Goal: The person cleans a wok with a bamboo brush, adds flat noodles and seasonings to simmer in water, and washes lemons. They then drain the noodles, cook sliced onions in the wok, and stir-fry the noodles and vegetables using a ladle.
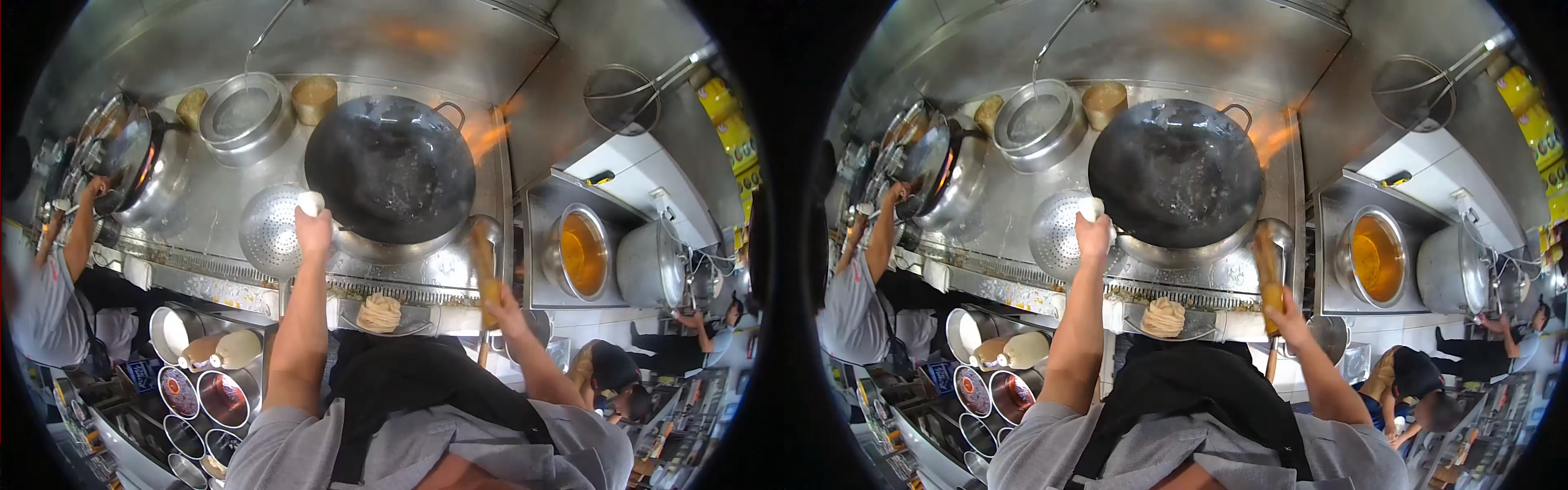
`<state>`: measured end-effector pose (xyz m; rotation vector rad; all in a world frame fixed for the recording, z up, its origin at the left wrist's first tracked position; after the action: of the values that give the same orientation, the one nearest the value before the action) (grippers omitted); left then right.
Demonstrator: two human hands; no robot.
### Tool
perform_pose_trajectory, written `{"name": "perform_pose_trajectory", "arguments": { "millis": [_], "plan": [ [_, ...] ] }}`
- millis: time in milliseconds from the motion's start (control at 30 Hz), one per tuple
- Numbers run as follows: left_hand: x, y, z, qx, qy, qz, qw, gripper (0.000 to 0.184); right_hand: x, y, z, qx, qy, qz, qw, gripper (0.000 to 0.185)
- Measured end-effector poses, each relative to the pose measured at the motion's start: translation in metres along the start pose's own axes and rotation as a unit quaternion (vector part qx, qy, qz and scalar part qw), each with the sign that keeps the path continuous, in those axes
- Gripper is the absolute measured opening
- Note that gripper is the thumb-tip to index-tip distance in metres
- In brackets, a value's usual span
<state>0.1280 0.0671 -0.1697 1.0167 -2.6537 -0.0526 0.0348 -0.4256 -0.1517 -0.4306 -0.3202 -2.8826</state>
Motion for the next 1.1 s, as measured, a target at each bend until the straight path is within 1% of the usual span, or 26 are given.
{"name": "perform_pose_trajectory", "arguments": {
  "millis": [33,67,100,133,167,200,267,333,367,400,433,467,500,533,600,633,667,733,800,867,900,933,1000,1067,1100],
  "plan": [
    [-0.004,0.004,0.0,-0.03,-0.005,-0.009,1.0,0.046,-0.011,0.013,0.035,0.111,0.103,-0.005,0.988,0.085],
    [-0.005,0.01,-0.003,-0.064,-0.01,-0.017,0.998,0.052,-0.024,0.019,0.072,0.216,0.201,-0.008,0.955,0.086],
    [0.005,0.012,-0.02,-0.103,-0.009,-0.015,0.994,0.055,-0.036,0.007,0.116,0.322,0.166,0.031,0.932,0.086],
    [0.008,0.011,-0.018,-0.106,-0.003,-0.011,0.994,0.055,-0.05,-0.008,0.169,0.421,0.131,0.07,0.895,0.086],
    [0.009,0.01,-0.017,-0.102,-0.002,-0.01,0.995,0.054,-0.066,-0.026,0.203,0.505,0.081,0.127,0.85,0.079],
    [0.007,0.009,-0.017,-0.095,-0.004,-0.011,0.995,0.054,-0.087,-0.045,0.22,0.581,0.033,0.181,0.793,0.073],
    [0.006,0.007,-0.01,-0.111,-0.002,-0.006,0.994,0.055,-0.139,-0.094,0.225,0.641,0.085,0.256,0.718,0.054],
    [0.005,-0.001,-0.003,-0.101,0.021,0.051,0.993,0.056,-0.201,-0.138,0.203,0.677,0.119,0.237,0.687,0.044],
    [-0.005,-0.006,0.015,-0.103,0.025,0.08,0.991,0.056,-0.249,-0.157,0.192,0.695,0.153,0.214,0.67,0.041],
    [-0.006,-0.006,0.009,-0.103,0.02,0.078,0.991,0.056,-0.289,-0.169,0.195,0.664,0.103,0.176,0.72,0.043],
    [-0.001,-0.008,0.001,-0.101,0.029,0.084,0.991,0.052,-0.313,-0.182,0.206,0.618,0.162,0.075,0.765,0.044],
    [0.001,-0.008,-0.003,-0.1,0.039,0.093,0.99,0.048,-0.325,-0.192,0.2,0.582,0.167,0.022,0.796,0.046],
    [-0.003,-0.012,0.003,-0.095,0.047,0.119,0.987,0.057,-0.32,-0.202,0.183,0.528,0.134,-0.001,0.839,0.046],
    [0.0,-0.009,-0.002,-0.095,0.04,0.119,0.988,0.057,-0.306,-0.207,0.164,0.47,0.104,-0.025,0.876,0.047],
    [0.014,0.003,-0.014,-0.188,0.023,0.068,0.979,0.058,-0.276,-0.219,0.136,0.417,0.152,-0.019,0.896,0.05],
    [0.02,0.002,-0.021,-0.159,0.025,0.063,0.985,0.06,-0.256,-0.221,0.129,0.424,0.154,0.049,0.891,0.052],
    [0.023,0.001,-0.024,-0.163,0.022,0.066,0.984,0.06,-0.233,-0.212,0.128,0.429,0.154,0.116,0.883,0.053],
    [0.024,0.003,-0.023,-0.192,0.054,0.048,0.979,0.064,-0.196,-0.175,0.127,0.478,0.153,0.213,0.839,0.053],
    [0.011,-0.005,-0.006,-0.18,0.04,0.062,0.981,0.066,-0.182,-0.13,0.144,0.586,0.108,0.241,0.766,0.052],
    [0.011,-0.009,0.003,-0.136,0.062,0.09,0.985,0.063,-0.221,-0.096,0.149,0.623,0.113,0.215,0.744,0.051],
    [0.009,-0.012,0.006,-0.091,0.045,0.109,0.989,0.062,-0.241,-0.096,0.163,0.615,0.081,0.189,0.762,0.049],
    [0.009,-0.012,0.002,-0.097,0.043,0.112,0.988,0.062,-0.262,-0.105,0.18,0.607,0.051,0.161,0.776,0.047],
    [0.014,-0.013,-0.005,-0.072,0.069,0.138,0.985,0.059,-0.317,-0.137,0.186,0.562,0.112,0.039,0.819,0.046],
    [0.011,-0.011,-0.004,-0.078,0.051,0.129,0.987,0.058,-0.317,-0.189,0.172,0.453,0.109,-0.033,0.884,0.047],
    [0.008,-0.009,-0.004,-0.081,0.035,0.122,0.989,0.057,-0.314,-0.219,0.156,0.418,0.135,-0.027,0.898,0.049]
  ]
}}
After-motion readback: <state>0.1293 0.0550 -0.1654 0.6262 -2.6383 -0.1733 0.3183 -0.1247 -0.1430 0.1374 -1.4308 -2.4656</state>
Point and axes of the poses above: each hand's wrist, its own x-axis away from the middle knuckle, its own y-axis out of the back of the hand, z = x × y, the point moved 9 cm from there along -x, towards the middle knuckle, and after that the axes turned 7 degrees about y, right-handed, at the moved point
